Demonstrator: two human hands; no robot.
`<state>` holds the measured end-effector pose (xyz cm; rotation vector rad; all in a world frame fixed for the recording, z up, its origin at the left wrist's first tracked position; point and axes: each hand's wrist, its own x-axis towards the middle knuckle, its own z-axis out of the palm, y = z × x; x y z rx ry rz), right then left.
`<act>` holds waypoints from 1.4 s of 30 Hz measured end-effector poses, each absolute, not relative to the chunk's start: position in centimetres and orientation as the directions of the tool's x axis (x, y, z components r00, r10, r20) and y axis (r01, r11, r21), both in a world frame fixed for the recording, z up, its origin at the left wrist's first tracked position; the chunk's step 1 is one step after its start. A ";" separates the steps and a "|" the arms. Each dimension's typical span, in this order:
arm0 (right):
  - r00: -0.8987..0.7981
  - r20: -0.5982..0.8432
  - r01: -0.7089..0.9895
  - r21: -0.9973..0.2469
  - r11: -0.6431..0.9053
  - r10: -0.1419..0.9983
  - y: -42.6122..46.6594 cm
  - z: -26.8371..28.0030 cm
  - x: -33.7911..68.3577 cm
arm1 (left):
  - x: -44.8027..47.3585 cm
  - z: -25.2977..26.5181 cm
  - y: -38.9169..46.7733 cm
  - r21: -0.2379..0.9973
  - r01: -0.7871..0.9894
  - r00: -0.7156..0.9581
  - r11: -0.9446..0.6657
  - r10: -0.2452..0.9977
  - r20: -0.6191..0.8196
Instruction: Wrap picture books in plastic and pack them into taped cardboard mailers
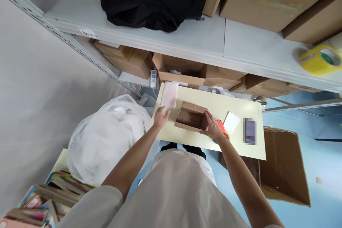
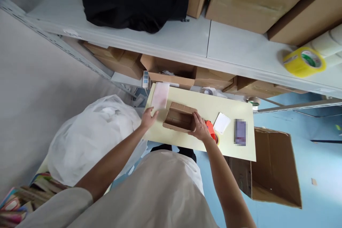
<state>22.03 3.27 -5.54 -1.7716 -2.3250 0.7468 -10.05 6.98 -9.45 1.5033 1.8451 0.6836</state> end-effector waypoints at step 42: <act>-0.200 -0.152 0.781 -0.622 0.064 0.968 2.6 -5.9 21.4 | -3.0 -3.0 11.1 0.520 0.774 0.548 -0.363 0.794 -0.261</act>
